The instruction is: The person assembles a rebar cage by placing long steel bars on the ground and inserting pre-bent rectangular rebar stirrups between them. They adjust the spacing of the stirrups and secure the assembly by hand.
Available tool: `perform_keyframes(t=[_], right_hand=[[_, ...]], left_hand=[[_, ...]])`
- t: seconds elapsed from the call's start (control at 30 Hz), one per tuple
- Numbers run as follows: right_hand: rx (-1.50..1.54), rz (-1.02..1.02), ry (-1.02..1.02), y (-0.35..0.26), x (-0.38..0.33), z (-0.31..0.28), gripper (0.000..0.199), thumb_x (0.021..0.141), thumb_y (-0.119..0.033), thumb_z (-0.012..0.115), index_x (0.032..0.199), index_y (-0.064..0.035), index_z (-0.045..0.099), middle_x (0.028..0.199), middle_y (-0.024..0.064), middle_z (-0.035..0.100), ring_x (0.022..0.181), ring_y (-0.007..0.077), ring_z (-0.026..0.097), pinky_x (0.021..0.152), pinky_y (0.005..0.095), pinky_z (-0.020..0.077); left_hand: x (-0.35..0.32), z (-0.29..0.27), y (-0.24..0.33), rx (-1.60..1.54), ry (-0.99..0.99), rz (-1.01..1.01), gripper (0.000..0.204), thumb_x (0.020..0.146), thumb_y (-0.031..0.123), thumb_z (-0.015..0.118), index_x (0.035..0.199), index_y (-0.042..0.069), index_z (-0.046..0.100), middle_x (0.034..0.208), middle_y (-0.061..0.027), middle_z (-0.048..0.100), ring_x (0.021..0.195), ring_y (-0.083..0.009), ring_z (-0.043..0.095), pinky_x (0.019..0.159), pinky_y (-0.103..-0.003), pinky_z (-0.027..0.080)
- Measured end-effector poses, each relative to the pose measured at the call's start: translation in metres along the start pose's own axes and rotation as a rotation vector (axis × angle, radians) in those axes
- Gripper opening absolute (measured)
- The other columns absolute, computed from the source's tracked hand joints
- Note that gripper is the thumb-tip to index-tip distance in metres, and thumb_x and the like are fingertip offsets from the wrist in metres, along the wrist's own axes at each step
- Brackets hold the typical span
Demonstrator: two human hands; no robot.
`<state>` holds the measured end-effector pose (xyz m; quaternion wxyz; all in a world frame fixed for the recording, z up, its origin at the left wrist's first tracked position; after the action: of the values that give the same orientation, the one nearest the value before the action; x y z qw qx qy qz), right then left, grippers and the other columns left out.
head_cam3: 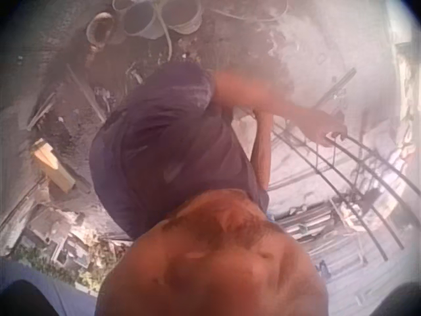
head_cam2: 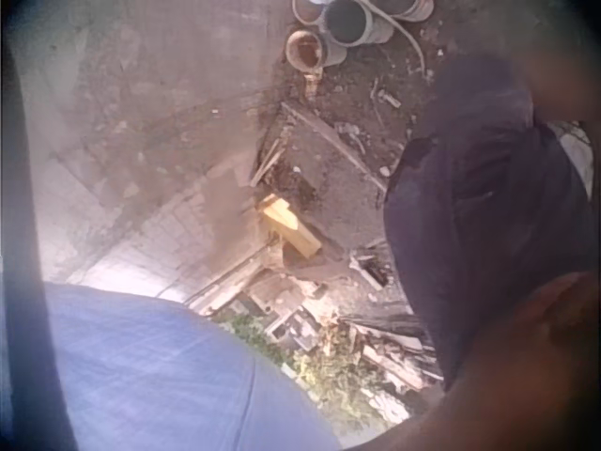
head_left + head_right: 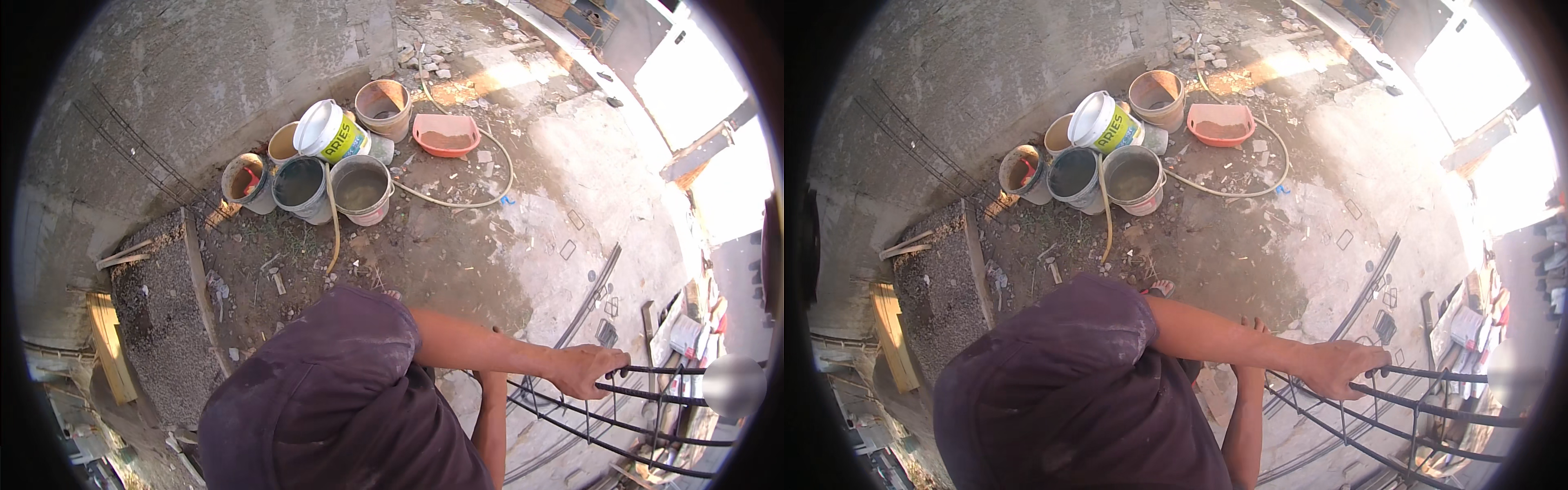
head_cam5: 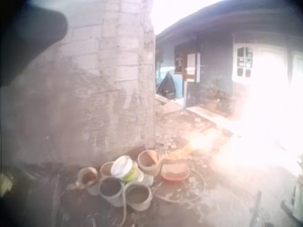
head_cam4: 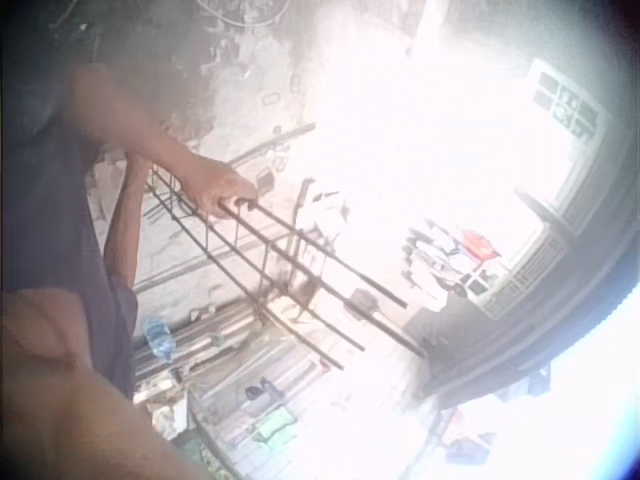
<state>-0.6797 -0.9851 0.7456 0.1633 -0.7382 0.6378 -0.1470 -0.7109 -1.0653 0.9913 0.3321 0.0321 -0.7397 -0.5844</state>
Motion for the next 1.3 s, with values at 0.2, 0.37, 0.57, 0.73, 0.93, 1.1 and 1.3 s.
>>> perform_keyframes(t=[0.2, 0.37, 0.57, 0.73, 0.93, 1.1, 1.3], right_hand=[[0.974, 0.681, 0.287, -0.027, -0.111, -0.084, 0.046, 0.104, -0.038, 0.058, 0.122, 0.0037, 0.065, 0.107, 0.0196, 0.071, 0.089, 0.0307, 0.07, 0.078, 0.0391, 0.0574], [0.329, 0.698, 0.816, -0.003, -0.175, -0.158, 0.07, 0.104, -0.055, 0.051, 0.137, 0.0064, 0.052, 0.125, 0.0222, 0.061, 0.111, 0.0321, 0.061, 0.092, 0.0426, 0.0533], [0.322, 0.188, 1.029, -0.04, -0.079, -0.215, 0.081, 0.105, -0.066, 0.038, 0.131, 0.0101, 0.052, 0.121, 0.0227, 0.06, 0.114, 0.0337, 0.059, 0.102, 0.0468, 0.0484], [0.619, 0.067, 1.078, -0.087, -0.037, -0.181, 0.077, 0.105, -0.067, 0.039, 0.116, 0.0069, 0.057, 0.111, 0.0178, 0.059, 0.102, 0.0285, 0.059, 0.094, 0.0424, 0.0502], [0.326, -0.12, 0.983, -0.241, 0.014, -0.154, 0.027, 0.106, -0.031, 0.05, 0.107, -0.007, 0.062, 0.106, 0.0033, 0.062, 0.101, 0.0205, 0.062, 0.083, 0.0354, 0.0531], [0.77, -0.133, 0.732, -0.506, 0.069, -0.129, 0.08, 0.106, -0.067, 0.028, 0.125, 0.0046, 0.058, 0.112, 0.0133, 0.061, 0.1, 0.0246, 0.058, 0.091, 0.036, 0.0469], [1.065, -0.318, 0.436, -0.747, 0.154, -0.03, 0.08, 0.108, -0.061, 0.02, 0.113, 0.0043, 0.065, 0.103, 0.0111, 0.061, 0.096, 0.0223, 0.055, 0.087, 0.0341, 0.0455]], left_hand=[[-0.002, -0.001, -0.008, 0.024, -0.003, 0.004, 0.044, 0.083, 0.015, 0.071, 0.117, 0.0, 0.048, 0.108, -0.0205, 0.054, 0.099, -0.0402, 0.058, 0.086, -0.048, 0.047], [-0.007, -0.016, -0.005, 0.011, -0.073, 0.033, 0.04, 0.083, 0.016, 0.067, 0.115, 0.001, 0.049, 0.107, -0.0205, 0.054, 0.1, -0.0392, 0.057, 0.087, -0.049, 0.046], [-0.064, -0.05, 0.011, -0.012, 0.136, 0.05, 0.039, 0.083, 0.018, 0.069, 0.113, 0.001, 0.051, 0.104, -0.021, 0.055, 0.101, -0.041, 0.058, 0.086, -0.05, 0.047], [-0.148, -0.118, 0.046, 0.106, 0.234, 0.024, 0.039, 0.085, 0.021, 0.07, 0.105, -0.003, 0.048, 0.098, -0.0236, 0.057, 0.093, -0.0424, 0.059, 0.08, -0.051, 0.047], [-0.323, -0.233, 0.205, 0.094, 0.296, -0.053, 0.067, 0.094, 0.044, 0.072, 0.117, -0.012, 0.044, 0.105, -0.0299, 0.063, 0.099, -0.0444, 0.064, 0.087, -0.048, 0.05], [-0.497, -0.319, 0.329, 0.177, 0.572, -0.042, 0.074, 0.098, 0.05, 0.065, 0.127, -0.015, 0.044, 0.115, -0.0319, 0.064, 0.109, -0.0439, 0.064, 0.094, -0.047, 0.052], [-0.694, -0.421, 0.463, 0.418, 1.096, -0.246, 0.066, 0.092, 0.05, 0.068, 0.101, -0.015, 0.063, 0.1, -0.0298, 0.07, 0.096, -0.0368, 0.071, 0.086, -0.044, 0.055]])
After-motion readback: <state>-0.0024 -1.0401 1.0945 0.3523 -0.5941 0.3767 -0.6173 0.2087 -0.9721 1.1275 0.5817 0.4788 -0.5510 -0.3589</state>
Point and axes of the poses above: each hand's wrist, its own x-axis towards the middle knuckle, its own z-axis out of the palm, y = z × x, the point moved 5 cm from there along x, towards the middle knuckle
